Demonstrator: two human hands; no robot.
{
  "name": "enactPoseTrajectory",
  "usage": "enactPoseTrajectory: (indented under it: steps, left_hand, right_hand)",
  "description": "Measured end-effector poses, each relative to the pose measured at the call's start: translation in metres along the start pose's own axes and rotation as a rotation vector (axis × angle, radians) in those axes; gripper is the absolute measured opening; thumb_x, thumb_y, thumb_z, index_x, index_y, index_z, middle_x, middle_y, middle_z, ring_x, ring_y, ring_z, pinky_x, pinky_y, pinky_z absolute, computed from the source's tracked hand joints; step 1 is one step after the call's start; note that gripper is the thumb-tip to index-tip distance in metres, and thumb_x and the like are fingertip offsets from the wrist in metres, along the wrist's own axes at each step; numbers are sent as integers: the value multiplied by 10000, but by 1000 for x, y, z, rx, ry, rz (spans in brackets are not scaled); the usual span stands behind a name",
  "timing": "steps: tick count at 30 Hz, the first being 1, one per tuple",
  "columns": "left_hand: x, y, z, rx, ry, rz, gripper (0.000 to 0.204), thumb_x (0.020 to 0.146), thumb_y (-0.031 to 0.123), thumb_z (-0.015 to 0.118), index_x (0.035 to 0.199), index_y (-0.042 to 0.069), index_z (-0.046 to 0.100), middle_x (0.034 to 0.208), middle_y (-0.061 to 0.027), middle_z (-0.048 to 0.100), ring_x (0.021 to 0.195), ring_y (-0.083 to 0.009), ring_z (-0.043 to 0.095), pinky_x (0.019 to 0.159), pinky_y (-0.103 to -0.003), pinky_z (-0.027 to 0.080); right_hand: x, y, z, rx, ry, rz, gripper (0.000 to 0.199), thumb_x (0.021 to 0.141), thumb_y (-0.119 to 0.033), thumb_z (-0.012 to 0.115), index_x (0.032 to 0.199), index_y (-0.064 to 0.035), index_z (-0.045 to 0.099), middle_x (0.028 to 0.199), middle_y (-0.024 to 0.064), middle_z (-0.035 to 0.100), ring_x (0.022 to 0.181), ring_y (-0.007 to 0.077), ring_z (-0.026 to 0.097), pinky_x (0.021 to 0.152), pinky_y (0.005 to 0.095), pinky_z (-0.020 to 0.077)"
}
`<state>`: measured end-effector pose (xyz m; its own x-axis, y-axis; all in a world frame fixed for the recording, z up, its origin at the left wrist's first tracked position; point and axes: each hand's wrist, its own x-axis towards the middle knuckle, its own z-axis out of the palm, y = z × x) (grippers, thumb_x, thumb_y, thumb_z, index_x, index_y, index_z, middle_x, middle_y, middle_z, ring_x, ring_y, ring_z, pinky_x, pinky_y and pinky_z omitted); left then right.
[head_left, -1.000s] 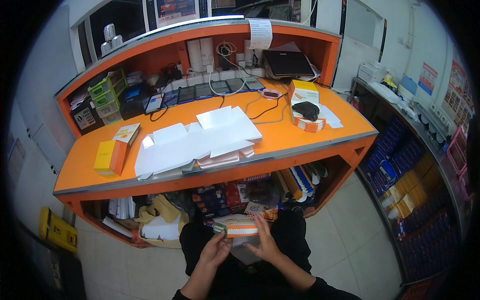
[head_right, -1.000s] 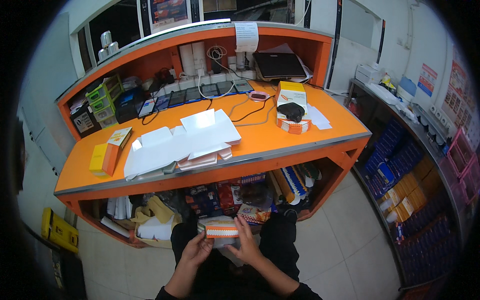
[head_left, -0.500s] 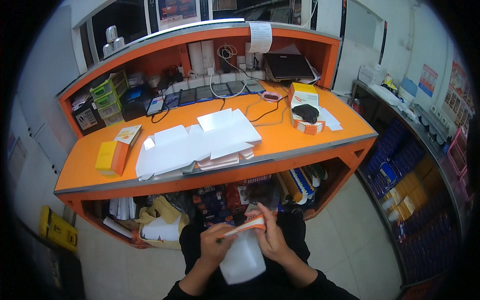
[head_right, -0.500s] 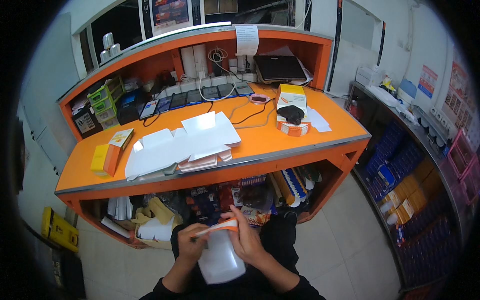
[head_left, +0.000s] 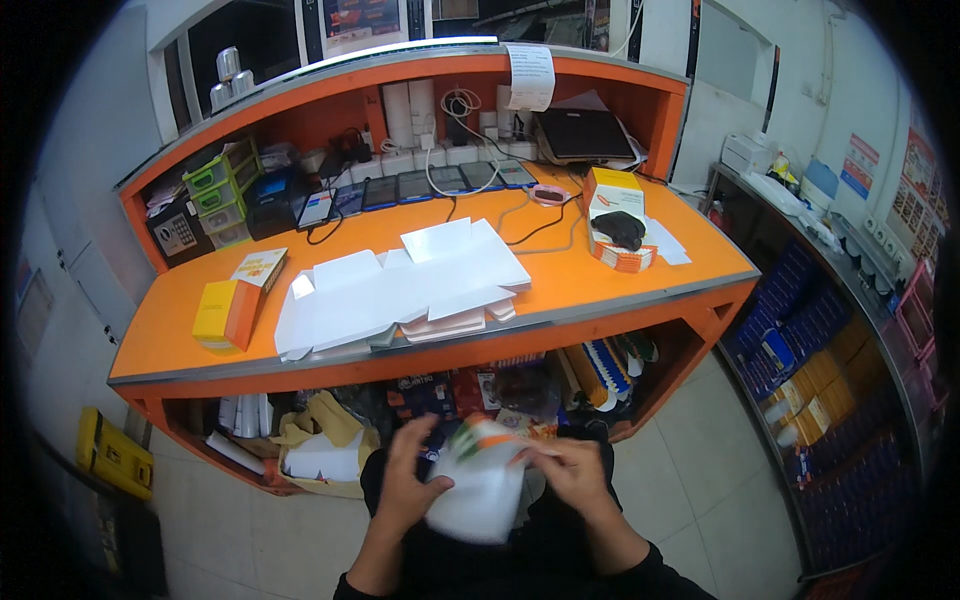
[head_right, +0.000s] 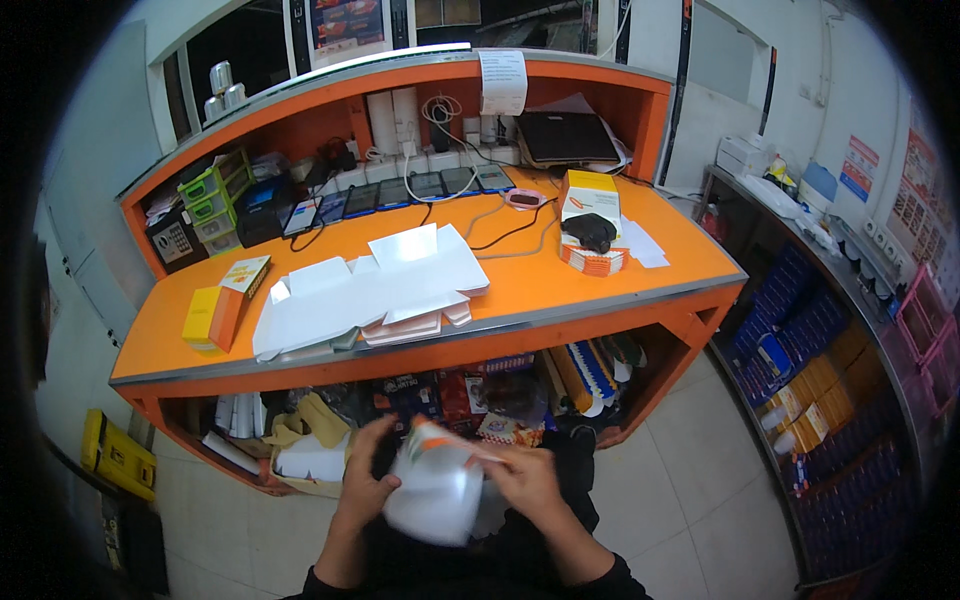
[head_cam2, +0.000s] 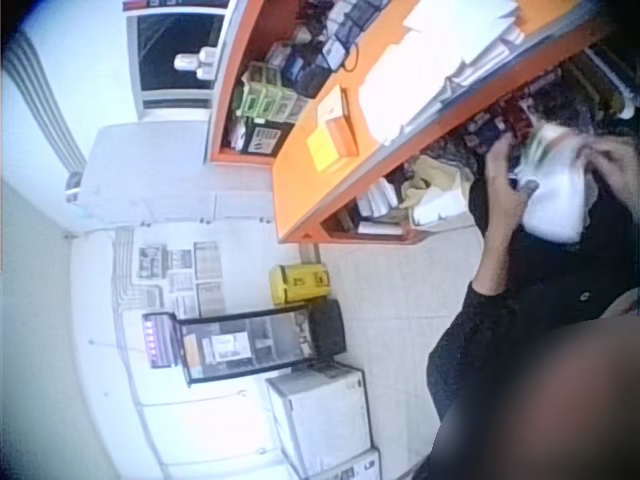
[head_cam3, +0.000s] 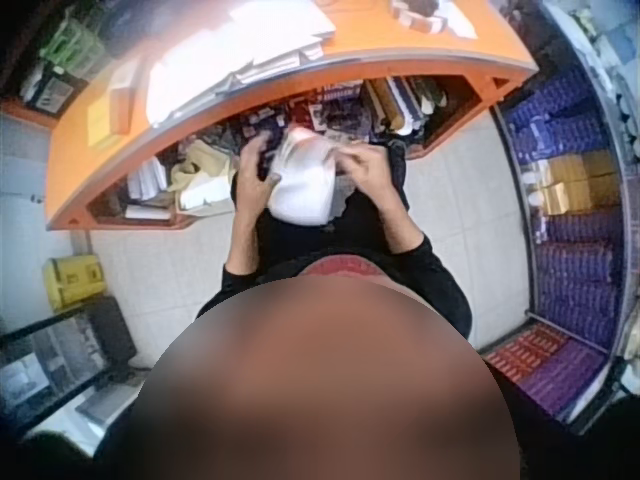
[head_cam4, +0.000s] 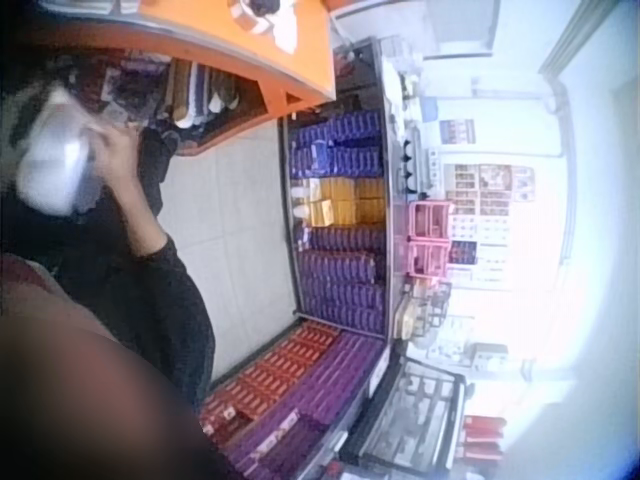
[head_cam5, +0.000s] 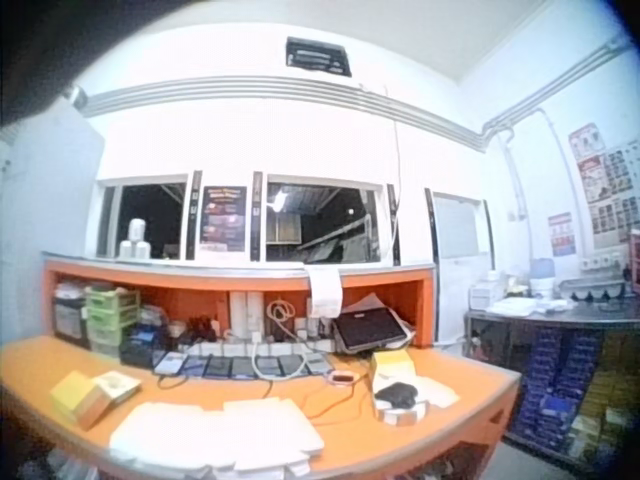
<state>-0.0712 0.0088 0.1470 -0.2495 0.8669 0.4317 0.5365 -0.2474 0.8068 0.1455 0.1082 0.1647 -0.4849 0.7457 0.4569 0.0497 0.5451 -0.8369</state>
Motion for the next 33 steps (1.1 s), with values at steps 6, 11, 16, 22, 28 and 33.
enactPoseTrajectory:
  steps: [6, 11, 16, 22, 28, 33]
  left_hand:
    - [-10, -20, 0, -571, 271, -312, 731, 783, 397, 695, 1312, 17, 362, 1166, -159, 530, 1101, -226, 511, 918, -348, 431]
    - [-16, -15, -15, -975, -32, -233, 505, 843, 241, 612, 1249, 18, 410, 1092, -140, 582, 1022, -224, 577, 888, -331, 467]
    - [-23, -16, -37, -812, -63, -415, 503, 810, 138, 526, 1275, -7, 400, 1261, -173, 457, 1179, -236, 461, 976, -348, 393]
    - [12, -28, -185, -366, 1240, 41, 446, 927, 212, 473, 1314, 13, 376, 1266, -137, 469, 1140, -238, 483, 951, -394, 404]
    - [70, -55, -283, 1174, 1250, 313, 548, 795, -50, 519, 1318, 24, 376, 1271, -156, 457, 1243, -312, 390, 982, -406, 377]
    - [77, -96, -279, 1069, 954, 71, 622, 744, -4, 585, 1328, 65, 383, 1277, -144, 456, 1221, -328, 417, 989, -435, 368]
  right_hand:
    - [-18, -20, 14, 64, -185, -248, 272, 791, -48, 619, 1053, 19, 641, 995, 196, 658, 859, 274, 671, 758, 334, 536]
    - [-30, 8, 40, 1121, -91, 483, 296, 923, -192, 534, 1140, 9, 533, 1106, 117, 605, 1023, 210, 597, 885, 352, 469]
    - [-22, 37, 46, 1468, -272, 564, 468, 961, -390, 404, 1204, 2, 481, 1022, 93, 599, 864, 174, 595, 745, 306, 497]
    - [-25, 44, 34, 1095, -299, 597, 430, 981, -352, 370, 1165, 7, 517, 891, 62, 568, 757, 119, 560, 654, 231, 474]
    - [-27, 41, 49, 749, -368, 497, 249, 947, -206, 496, 1099, -32, 589, 879, 34, 601, 761, 87, 569, 712, 233, 478]
    - [-9, 20, 51, 553, -455, 314, 210, 905, -157, 565, 1061, -24, 613, 908, 46, 618, 779, 108, 581, 707, 232, 472]
